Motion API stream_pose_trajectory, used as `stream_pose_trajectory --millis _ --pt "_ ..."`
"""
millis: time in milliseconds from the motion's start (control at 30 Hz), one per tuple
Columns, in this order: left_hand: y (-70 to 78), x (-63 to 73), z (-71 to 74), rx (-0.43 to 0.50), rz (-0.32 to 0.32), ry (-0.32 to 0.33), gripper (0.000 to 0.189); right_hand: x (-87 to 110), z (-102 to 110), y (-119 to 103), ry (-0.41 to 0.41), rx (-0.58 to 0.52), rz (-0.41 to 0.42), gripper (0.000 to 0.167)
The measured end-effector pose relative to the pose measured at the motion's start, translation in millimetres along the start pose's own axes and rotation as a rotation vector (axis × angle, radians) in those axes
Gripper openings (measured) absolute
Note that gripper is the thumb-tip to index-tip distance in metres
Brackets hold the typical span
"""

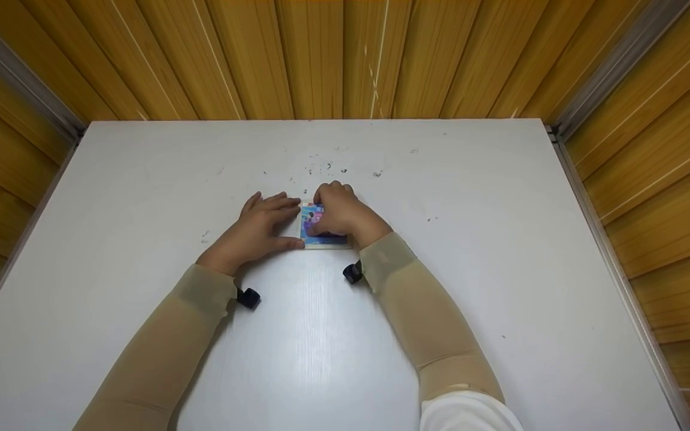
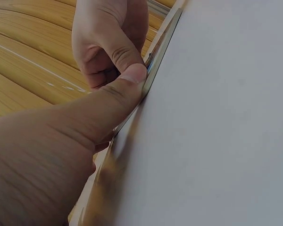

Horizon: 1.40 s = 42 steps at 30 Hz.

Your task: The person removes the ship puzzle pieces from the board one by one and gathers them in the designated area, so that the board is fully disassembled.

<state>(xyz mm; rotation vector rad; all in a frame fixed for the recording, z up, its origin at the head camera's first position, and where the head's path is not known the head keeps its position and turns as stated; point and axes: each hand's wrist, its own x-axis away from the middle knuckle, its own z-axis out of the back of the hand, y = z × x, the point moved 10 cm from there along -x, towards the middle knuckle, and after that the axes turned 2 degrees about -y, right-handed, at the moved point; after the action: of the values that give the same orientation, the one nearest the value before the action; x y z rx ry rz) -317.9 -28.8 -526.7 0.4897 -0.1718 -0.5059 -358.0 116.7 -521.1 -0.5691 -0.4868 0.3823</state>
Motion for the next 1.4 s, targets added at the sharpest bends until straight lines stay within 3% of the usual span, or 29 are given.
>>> stream_pose_trajectory --millis 367,767,1400 --pt "0.0 1.4 -1.9 0.011 0.001 -0.008 0.088 -3.9 6 10 0.093 -0.091 -0.002 0.032" --pt "-1.0 1.5 -1.7 0.014 0.009 -0.013 0.088 -2.5 11 11 0.161 -0.197 -0.006 0.025" --pt "-1.2 1.7 -1.4 0.019 0.011 -0.013 0.091 -0.2 21 11 0.233 -0.263 0.034 0.013"
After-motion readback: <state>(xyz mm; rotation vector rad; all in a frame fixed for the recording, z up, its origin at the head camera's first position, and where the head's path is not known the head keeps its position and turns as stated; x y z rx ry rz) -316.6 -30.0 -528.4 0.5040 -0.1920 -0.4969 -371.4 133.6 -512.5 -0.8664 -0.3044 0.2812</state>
